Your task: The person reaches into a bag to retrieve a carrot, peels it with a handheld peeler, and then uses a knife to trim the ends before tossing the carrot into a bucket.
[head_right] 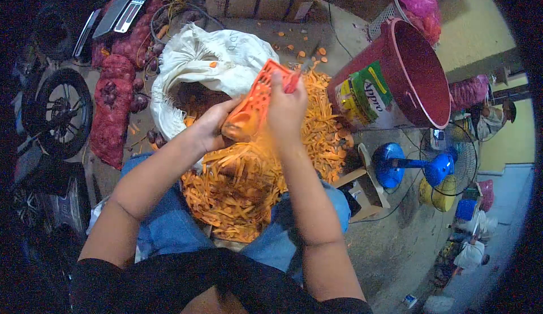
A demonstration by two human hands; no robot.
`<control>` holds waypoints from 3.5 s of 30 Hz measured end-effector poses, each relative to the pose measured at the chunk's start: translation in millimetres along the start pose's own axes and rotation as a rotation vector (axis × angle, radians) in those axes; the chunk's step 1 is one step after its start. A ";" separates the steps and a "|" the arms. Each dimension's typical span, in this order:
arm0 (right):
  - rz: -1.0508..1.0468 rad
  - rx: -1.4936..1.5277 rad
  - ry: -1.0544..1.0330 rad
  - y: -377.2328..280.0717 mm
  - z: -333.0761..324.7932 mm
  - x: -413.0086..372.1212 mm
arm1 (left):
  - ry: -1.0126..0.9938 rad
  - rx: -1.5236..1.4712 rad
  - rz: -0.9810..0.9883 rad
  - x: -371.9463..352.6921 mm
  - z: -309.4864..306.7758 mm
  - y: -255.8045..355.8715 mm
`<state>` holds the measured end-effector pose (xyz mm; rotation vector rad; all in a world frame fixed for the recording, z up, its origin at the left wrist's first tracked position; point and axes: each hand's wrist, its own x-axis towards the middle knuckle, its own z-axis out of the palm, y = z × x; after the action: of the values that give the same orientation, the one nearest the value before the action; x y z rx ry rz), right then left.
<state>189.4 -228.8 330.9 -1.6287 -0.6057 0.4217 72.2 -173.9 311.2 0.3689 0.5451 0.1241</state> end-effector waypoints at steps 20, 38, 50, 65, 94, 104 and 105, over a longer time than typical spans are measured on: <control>-0.024 0.171 0.184 3.8 -45.6 34.3 | 0.129 0.384 0.078 -11.9 -5.3 -1.1; -0.268 -0.454 -0.105 11.6 -23.0 26.8 | 0.474 1.656 0.517 -14.0 -19.5 9.2; 0.307 0.285 0.019 16.4 2.4 9.1 | 0.051 0.159 0.067 3.4 -2.8 0.5; -0.163 -0.184 0.343 46.5 -26.1 47.3 | 0.082 0.426 -0.099 -9.8 17.1 -8.2; 0.011 0.067 0.490 33.9 -53.4 67.8 | 0.027 0.261 -0.067 -5.9 12.4 -14.5; -0.217 -0.057 -0.046 5.1 3.5 -5.7 | 0.115 0.154 0.072 4.3 2.4 -10.1; -0.297 -0.101 0.075 14.0 0.1 5.1 | 0.075 0.287 -0.001 1.6 2.7 -7.5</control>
<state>195.4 -226.7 317.4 -1.6106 -0.8083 0.1132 75.1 -181.4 309.8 0.6449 0.6396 0.0585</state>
